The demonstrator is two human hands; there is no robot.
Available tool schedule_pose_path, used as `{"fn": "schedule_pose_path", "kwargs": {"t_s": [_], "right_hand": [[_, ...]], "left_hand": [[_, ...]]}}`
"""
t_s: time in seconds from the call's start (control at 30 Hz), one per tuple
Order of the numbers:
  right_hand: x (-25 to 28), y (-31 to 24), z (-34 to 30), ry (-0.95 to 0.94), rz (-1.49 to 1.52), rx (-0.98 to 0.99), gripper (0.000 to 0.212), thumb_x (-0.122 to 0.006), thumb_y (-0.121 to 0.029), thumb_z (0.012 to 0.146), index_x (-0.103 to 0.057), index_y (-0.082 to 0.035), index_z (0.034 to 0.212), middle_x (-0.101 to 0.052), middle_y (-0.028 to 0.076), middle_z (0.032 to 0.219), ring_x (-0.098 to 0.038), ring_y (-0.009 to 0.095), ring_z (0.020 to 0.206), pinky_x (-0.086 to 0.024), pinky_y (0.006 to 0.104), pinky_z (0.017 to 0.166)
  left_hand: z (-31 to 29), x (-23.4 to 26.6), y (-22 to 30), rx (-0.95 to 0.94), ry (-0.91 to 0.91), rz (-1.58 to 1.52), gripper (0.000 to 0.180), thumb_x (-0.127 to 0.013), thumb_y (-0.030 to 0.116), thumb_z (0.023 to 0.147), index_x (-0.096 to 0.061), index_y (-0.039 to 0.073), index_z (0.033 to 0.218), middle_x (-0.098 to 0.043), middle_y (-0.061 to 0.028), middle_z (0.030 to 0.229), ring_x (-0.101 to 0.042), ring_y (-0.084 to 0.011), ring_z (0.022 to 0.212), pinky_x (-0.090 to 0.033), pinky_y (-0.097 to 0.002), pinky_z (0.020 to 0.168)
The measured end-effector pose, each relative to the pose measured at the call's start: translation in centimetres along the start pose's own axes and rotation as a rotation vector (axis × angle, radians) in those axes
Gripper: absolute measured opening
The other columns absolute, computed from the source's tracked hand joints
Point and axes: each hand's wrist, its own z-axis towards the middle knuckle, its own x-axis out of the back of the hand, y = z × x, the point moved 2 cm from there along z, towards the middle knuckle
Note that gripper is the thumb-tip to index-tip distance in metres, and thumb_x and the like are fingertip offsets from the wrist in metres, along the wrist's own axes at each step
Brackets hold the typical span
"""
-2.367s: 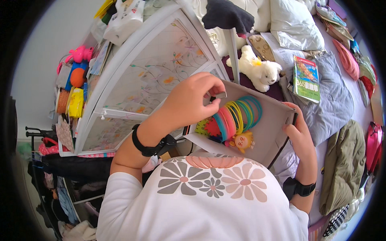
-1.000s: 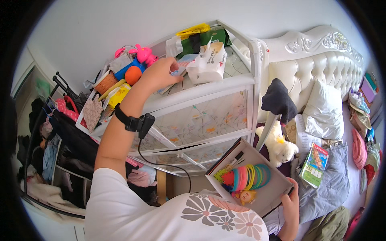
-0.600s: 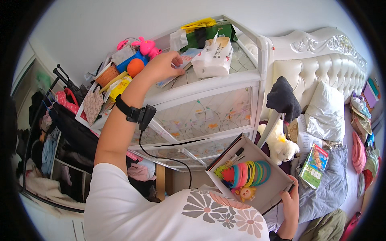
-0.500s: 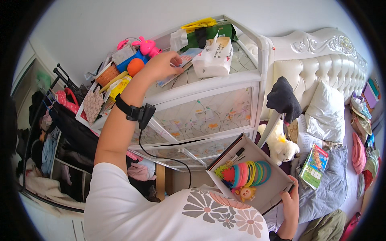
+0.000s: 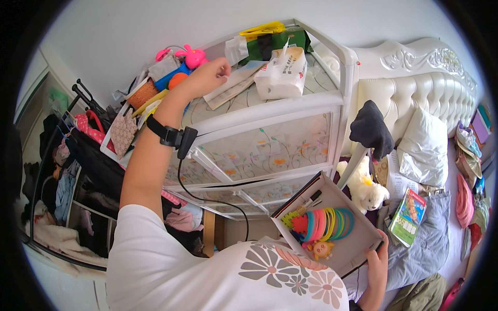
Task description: The recorder tidies up a cluttered chest of drawers by sorting toys and stationery into a box.
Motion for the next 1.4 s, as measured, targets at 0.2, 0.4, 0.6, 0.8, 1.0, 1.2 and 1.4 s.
{"fn": "schedule_pose_path", "kwargs": {"t_s": [0.2,0.4,0.6,0.8,1.0,1.2,1.4], "right_hand": [[-0.3,0.0,-0.2,0.017,0.004,-0.009,0.060,-0.047,-0.006,0.075,-0.038,0.000,0.134,-0.051,0.008,0.118,-0.047,0.017,0.106,-0.036,0.0260,0.095],[-0.7,-0.5,-0.1,0.013,-0.043,-0.018,0.060,-0.047,-0.006,0.074,-0.038,0.000,0.134,-0.051,0.009,0.118,-0.047,0.018,0.107,-0.036,0.0265,0.096],[-0.4,0.1,0.3,0.001,-0.040,-0.019,0.061,-0.047,-0.006,0.074,-0.039,0.000,0.133,-0.051,0.009,0.117,-0.047,0.018,0.107,-0.036,0.0264,0.096],[-0.7,-0.2,0.1,0.003,-0.075,-0.007,0.061,-0.046,-0.007,0.074,-0.039,-0.001,0.134,-0.051,0.008,0.117,-0.047,0.017,0.106,-0.036,0.0256,0.094],[-0.6,0.0,0.0,0.011,-0.070,-0.021,0.061,-0.046,-0.007,0.074,-0.039,-0.001,0.135,-0.051,0.009,0.118,-0.047,0.017,0.106,-0.037,0.0258,0.094],[-0.6,0.3,-0.2,0.012,-0.045,-0.006,0.061,-0.046,-0.007,0.075,-0.038,-0.001,0.135,-0.051,0.009,0.118,-0.047,0.018,0.107,-0.036,0.0261,0.095],[-0.8,-0.1,-0.4,0.016,-0.048,-0.014,0.061,-0.046,-0.007,0.075,-0.038,0.000,0.135,-0.051,0.009,0.119,-0.047,0.018,0.108,-0.035,0.0260,0.097]], "left_hand": [[-1.3,0.1,2.0,-0.106,-0.124,0.084,0.038,-0.069,0.020,0.078,-0.062,0.006,0.113,-0.064,-0.0128,0.114,-0.059,-0.0264,0.108,-0.046,-0.0340,0.091],[-1.2,0.5,0.6,-0.133,-0.195,-0.017,0.048,-0.071,0.023,0.077,-0.060,0.007,0.120,-0.061,-0.0099,0.122,-0.055,-0.0234,0.115,-0.042,-0.0331,0.099],[-1.8,0.8,1.2,-0.151,-0.237,0.043,0.057,-0.070,0.022,0.075,-0.055,0.006,0.128,-0.057,-0.0113,0.129,-0.052,-0.0245,0.121,-0.039,-0.0331,0.103],[-2.0,0.7,1.6,-0.118,-0.267,0.035,0.060,-0.067,0.019,0.073,-0.053,0.007,0.130,-0.055,-0.0128,0.131,-0.051,-0.0262,0.122,-0.038,-0.0349,0.105],[-1.8,0.7,0.7,-0.160,-0.235,0.004,0.056,-0.060,0.011,0.073,-0.055,0.007,0.129,-0.056,-0.0116,0.130,-0.051,-0.0247,0.121,-0.038,-0.0338,0.105],[-1.6,0.6,0.3,-0.092,-0.256,-0.063,0.046,-0.063,0.012,0.076,-0.062,0.008,0.122,-0.060,-0.0078,0.123,-0.053,-0.0201,0.116,-0.038,-0.0315,0.103],[-1.7,0.8,0.2,-0.085,-0.286,-0.114,0.048,-0.073,0.021,0.077,-0.062,0.009,0.123,-0.060,-0.0060,0.121,-0.053,-0.0200,0.115,-0.038,-0.0320,0.102]]}}
